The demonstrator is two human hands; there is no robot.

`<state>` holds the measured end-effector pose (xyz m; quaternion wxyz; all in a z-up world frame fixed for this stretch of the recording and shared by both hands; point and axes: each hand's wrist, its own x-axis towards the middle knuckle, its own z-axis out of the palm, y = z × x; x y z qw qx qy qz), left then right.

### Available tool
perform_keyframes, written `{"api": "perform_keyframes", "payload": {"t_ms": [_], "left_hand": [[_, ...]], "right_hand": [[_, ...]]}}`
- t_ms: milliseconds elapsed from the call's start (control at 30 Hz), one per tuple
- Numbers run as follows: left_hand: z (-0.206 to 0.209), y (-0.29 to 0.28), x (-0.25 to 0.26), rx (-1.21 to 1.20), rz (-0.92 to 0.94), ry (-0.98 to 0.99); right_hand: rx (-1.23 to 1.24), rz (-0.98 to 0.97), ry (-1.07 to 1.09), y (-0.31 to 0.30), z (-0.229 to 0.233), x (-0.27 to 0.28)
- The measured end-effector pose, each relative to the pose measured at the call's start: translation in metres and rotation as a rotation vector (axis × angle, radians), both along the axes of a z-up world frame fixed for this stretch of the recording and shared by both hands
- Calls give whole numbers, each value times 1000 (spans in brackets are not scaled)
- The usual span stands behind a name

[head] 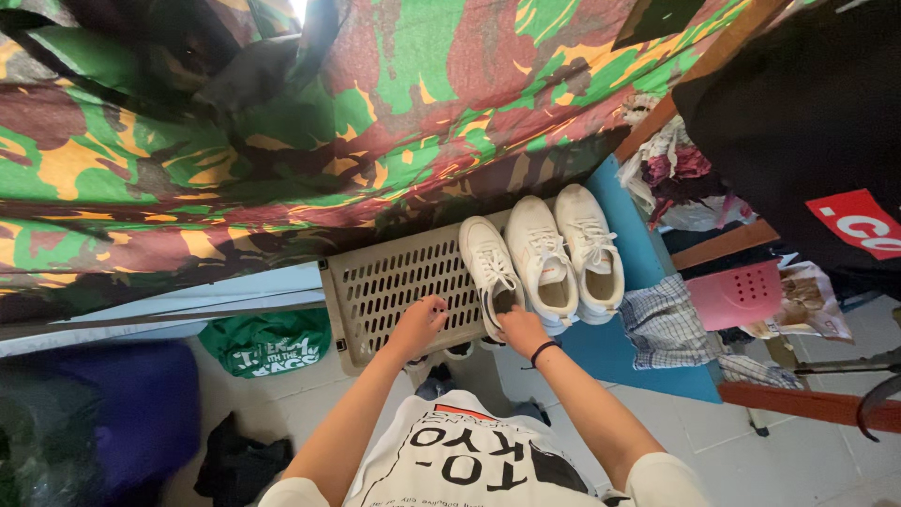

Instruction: The person removes several pairs of white sneakers from a multi-tier shoe rack and places them on the floor. They then pick up the shoes and place them back onto the rack in a different arrangement.

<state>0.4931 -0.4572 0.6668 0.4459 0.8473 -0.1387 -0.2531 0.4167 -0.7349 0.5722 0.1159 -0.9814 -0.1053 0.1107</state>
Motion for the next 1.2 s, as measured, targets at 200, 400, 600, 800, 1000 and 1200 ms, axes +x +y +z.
{"api": "perform_keyframes", "payload": {"t_ms": [200,400,600,800,1000,1200], "left_hand": [[-4,-5,-7,-29,-61,-76],[-11,-5,-10,-53,-21,-67],[-17,-11,-21,-78,6,-156],[-7,-21,-39,-68,95,-129],[-3,-31,-59,-102,215,-136],[-9,-34,-91,-151,316,-170]], "right_hand": [[35,-15,58,0,27,-7],[118,-35,150,-6,62,-8],[199,-74,219,-21,86,-4],[346,30,275,-40,99,11],[414,80,303,-53,118,14],[387,271,190,-61,150,24]]}}
